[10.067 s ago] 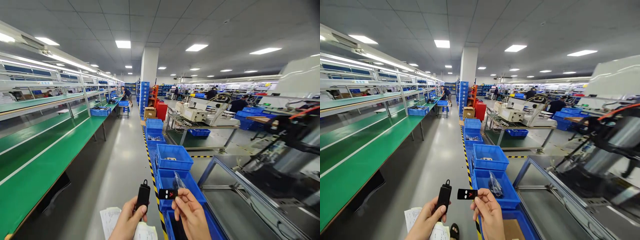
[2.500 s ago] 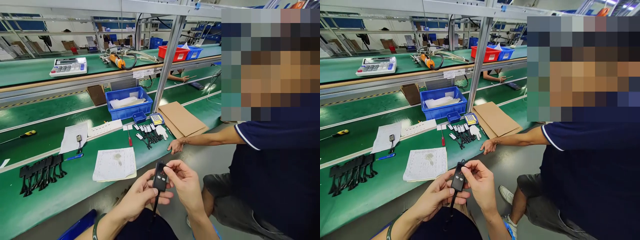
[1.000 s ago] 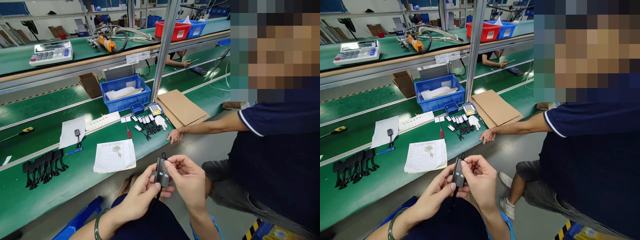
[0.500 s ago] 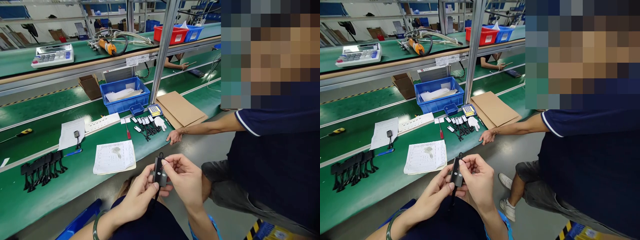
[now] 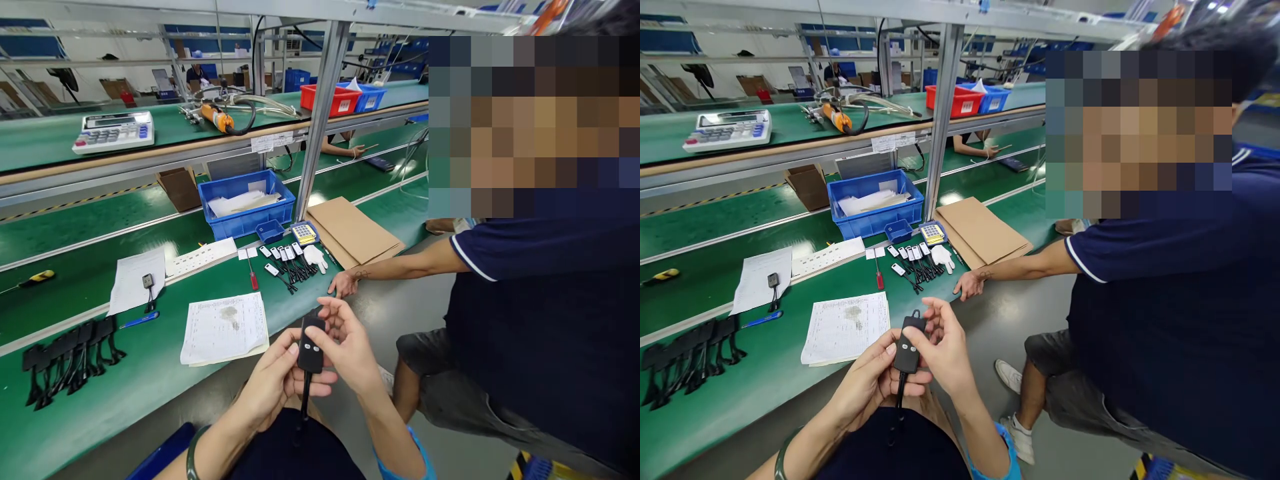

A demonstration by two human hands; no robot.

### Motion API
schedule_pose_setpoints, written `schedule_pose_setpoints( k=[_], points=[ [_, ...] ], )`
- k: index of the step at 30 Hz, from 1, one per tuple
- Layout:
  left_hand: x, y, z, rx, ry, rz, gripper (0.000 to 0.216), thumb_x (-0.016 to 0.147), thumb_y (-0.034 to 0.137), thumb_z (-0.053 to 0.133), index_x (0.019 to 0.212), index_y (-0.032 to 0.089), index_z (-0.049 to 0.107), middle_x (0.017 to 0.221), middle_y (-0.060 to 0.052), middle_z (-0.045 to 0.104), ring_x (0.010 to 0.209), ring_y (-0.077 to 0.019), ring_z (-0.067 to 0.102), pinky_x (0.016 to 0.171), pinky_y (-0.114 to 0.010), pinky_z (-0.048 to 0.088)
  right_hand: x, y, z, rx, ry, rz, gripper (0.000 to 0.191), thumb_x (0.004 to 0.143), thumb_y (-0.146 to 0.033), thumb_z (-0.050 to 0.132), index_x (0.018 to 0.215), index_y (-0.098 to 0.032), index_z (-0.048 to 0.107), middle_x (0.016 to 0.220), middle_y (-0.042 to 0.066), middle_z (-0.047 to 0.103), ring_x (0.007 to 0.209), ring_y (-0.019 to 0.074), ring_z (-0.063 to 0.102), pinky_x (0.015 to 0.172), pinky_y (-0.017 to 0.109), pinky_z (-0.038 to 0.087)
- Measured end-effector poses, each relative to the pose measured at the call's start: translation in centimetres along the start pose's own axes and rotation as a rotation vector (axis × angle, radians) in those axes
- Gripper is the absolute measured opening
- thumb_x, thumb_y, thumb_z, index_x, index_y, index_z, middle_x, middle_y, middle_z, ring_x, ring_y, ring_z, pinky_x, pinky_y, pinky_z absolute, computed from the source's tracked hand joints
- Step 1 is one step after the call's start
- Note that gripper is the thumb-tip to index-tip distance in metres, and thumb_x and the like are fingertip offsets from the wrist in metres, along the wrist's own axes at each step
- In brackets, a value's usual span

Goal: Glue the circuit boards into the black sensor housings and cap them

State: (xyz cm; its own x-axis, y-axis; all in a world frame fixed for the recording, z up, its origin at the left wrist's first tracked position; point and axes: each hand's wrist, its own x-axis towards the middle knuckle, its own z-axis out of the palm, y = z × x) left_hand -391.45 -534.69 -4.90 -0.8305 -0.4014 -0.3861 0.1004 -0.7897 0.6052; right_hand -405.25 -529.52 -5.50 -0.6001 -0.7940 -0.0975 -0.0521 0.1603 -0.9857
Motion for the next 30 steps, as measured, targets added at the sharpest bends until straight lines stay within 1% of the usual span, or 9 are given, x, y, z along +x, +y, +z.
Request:
schedule_pose_setpoints(
  k=[2, 6, 9, 12, 14, 19, 23, 27, 30],
  points=[
    [0.5, 0.2, -0.4, -0.002, 0.017, 0.027, 0.041, 0.087, 0.042, 0.066, 0.114, 0.016, 0.052, 0.096, -0.012, 0.073, 0.080, -0.0245, 0.075, 0.067, -0.029, 0.059, -0.4, 0.5, 0.5, 0.003, -0.061, 0.049, 0.063, 0.065, -0.028, 0.075, 0.123, -0.023, 0.050, 0.098, 0.002, 0.057, 0.077, 0.0144, 0.056, 0.065, 0.026, 0.050],
    [1.6, 1.1, -1.2, -0.024, 0.098, 0.087, 0.042, 0.087, 0.039, 0.067, 0.117, 0.015, 0.051, 0.094, -0.012, 0.073, 0.083, -0.0242, 0.074, 0.070, -0.030, 0.060, -1.4, 1.8, 0.9, 0.064, -0.246, 0.123, 0.101, 0.050, -0.016, 0.084, 0.140, -0.028, 0.038, 0.122, 0.006, 0.056, 0.105, 0.0216, 0.059, 0.091, 0.038, 0.051],
    [3.0, 1.8, -1.9, 0.006, 0.150, 0.095, 0.042, 0.088, 0.041, 0.064, 0.117, 0.014, 0.051, 0.091, -0.013, 0.073, 0.080, -0.0242, 0.074, 0.070, -0.033, 0.060, -1.0, 3.1, 0.9, 0.239, -0.310, 0.108, 0.098, 0.057, -0.032, 0.086, 0.143, -0.026, 0.039, 0.127, 0.009, 0.059, 0.114, 0.0249, 0.059, 0.098, 0.042, 0.048],
    [4.9, 2.0, -2.2, 0.075, 0.155, 0.094, 0.046, 0.083, 0.044, 0.069, 0.113, 0.013, 0.053, 0.089, -0.012, 0.071, 0.074, -0.0230, 0.073, 0.064, -0.031, 0.059, 0.7, 4.2, 1.1, 0.275, -0.156, 0.051, 0.068, 0.078, -0.055, 0.067, 0.136, -0.022, 0.052, 0.122, 0.011, 0.066, 0.114, 0.0255, 0.062, 0.102, 0.044, 0.046],
    [6.4, 1.6, -2.2, 0.118, 0.139, 0.104, 0.049, 0.078, 0.044, 0.075, 0.110, 0.015, 0.053, 0.090, -0.010, 0.070, 0.071, -0.0219, 0.073, 0.059, -0.027, 0.058, 2.1, 4.5, 1.5, 0.239, -0.033, 0.009, 0.061, 0.082, -0.060, 0.060, 0.128, -0.021, 0.060, 0.118, 0.012, 0.069, 0.111, 0.0263, 0.064, 0.102, 0.044, 0.045],
    [10.2, 0.1, -2.0, 0.163, 0.038, 0.165, 0.051, 0.069, 0.046, 0.080, 0.103, 0.019, 0.055, 0.094, -0.005, 0.069, 0.086, -0.0246, 0.070, 0.067, -0.028, 0.056, 4.4, 5.5, 1.8, 0.216, 0.196, -0.079, 0.063, 0.072, -0.067, 0.065, 0.110, -0.018, 0.072, 0.100, 0.013, 0.075, 0.091, 0.0304, 0.070, 0.088, 0.045, 0.054],
    [12.9, -1.2, -1.9, 0.150, -0.050, 0.133, 0.041, 0.071, 0.041, 0.080, 0.098, 0.020, 0.058, 0.092, -0.004, 0.070, 0.090, -0.0257, 0.069, 0.071, -0.029, 0.055, 5.5, 6.8, 1.1, 0.260, 0.391, -0.064, 0.065, 0.063, -0.071, 0.069, 0.100, -0.017, 0.075, 0.095, 0.015, 0.076, 0.090, 0.0336, 0.069, 0.088, 0.045, 0.053],
    [16.4, -1.9, -2.1, 0.102, -0.103, 0.013, 0.033, 0.078, 0.036, 0.075, 0.101, 0.018, 0.059, 0.085, -0.005, 0.071, 0.084, -0.0243, 0.071, 0.077, -0.033, 0.056, 6.8, 8.3, -0.6, 0.376, 0.505, 0.022, 0.073, 0.056, -0.075, 0.070, 0.103, -0.020, 0.073, 0.106, 0.012, 0.073, 0.104, 0.0316, 0.065, 0.092, 0.041, 0.051],
    [19.7, -1.5, -2.6, 0.053, -0.125, -0.089, 0.025, 0.089, 0.038, 0.062, 0.096, 0.014, 0.061, 0.081, -0.012, 0.072, 0.083, -0.0263, 0.073, 0.083, -0.040, 0.055, 6.2, 10.1, -2.6, 0.496, 0.549, 0.151, 0.079, 0.059, -0.079, 0.065, 0.114, -0.022, 0.068, 0.112, 0.011, 0.071, 0.106, 0.0276, 0.066, 0.087, 0.038, 0.053]
  ],
)
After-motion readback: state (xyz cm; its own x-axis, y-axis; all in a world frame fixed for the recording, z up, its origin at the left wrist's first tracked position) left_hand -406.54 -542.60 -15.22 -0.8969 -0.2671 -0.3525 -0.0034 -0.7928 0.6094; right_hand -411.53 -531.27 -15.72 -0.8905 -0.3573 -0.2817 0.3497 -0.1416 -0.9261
